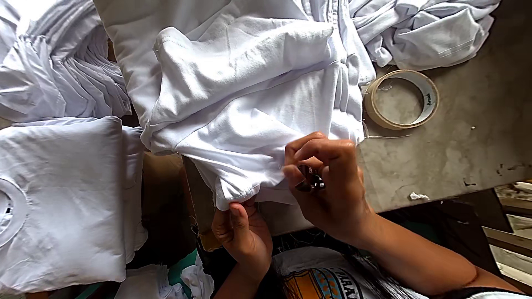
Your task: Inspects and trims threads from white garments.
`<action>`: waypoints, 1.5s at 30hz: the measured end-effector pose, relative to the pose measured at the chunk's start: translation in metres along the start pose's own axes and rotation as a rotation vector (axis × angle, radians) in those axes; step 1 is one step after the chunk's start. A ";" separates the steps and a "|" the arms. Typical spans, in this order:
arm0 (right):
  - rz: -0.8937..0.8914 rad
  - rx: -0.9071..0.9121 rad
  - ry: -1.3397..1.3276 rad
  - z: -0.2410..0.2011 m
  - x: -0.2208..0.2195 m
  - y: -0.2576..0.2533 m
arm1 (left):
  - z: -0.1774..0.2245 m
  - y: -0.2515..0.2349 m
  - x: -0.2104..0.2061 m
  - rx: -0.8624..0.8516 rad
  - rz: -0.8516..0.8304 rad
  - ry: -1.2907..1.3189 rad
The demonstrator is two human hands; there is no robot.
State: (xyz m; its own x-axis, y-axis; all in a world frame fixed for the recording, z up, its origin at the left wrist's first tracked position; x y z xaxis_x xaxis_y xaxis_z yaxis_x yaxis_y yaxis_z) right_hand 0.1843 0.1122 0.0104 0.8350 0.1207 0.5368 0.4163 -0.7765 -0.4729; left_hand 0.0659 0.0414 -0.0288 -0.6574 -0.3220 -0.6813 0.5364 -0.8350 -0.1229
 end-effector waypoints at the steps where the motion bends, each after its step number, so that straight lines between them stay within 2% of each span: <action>1: -0.040 -0.020 -0.023 -0.005 0.001 0.002 | 0.000 0.000 0.000 0.009 0.020 -0.006; 5: -0.164 -0.046 -0.014 -0.015 -0.010 0.008 | 0.003 -0.001 -0.003 0.025 0.064 -0.047; 9: -0.193 -0.053 0.091 -0.017 -0.018 0.014 | 0.001 -0.001 -0.003 0.022 0.081 -0.049; 45: -0.195 0.012 0.158 -0.022 -0.018 0.013 | 0.001 -0.002 -0.004 0.028 0.068 -0.056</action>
State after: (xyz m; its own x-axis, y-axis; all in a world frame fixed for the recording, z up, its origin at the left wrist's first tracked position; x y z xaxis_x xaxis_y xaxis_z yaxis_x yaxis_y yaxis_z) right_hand 0.1662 0.0863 0.0102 0.6721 0.1690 0.7209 0.5694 -0.7404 -0.3571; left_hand 0.0669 0.0440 -0.0255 -0.6492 -0.4023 -0.6455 0.5662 -0.8223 -0.0569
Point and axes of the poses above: each hand's wrist, its own y-axis away from the middle knuckle, its own x-axis out of the back of the hand, z = x × y, the point moved 3 cm from there along -y, towards the middle knuckle, and after that the axes turned 5 degrees about -z, right-handed, at the moved point
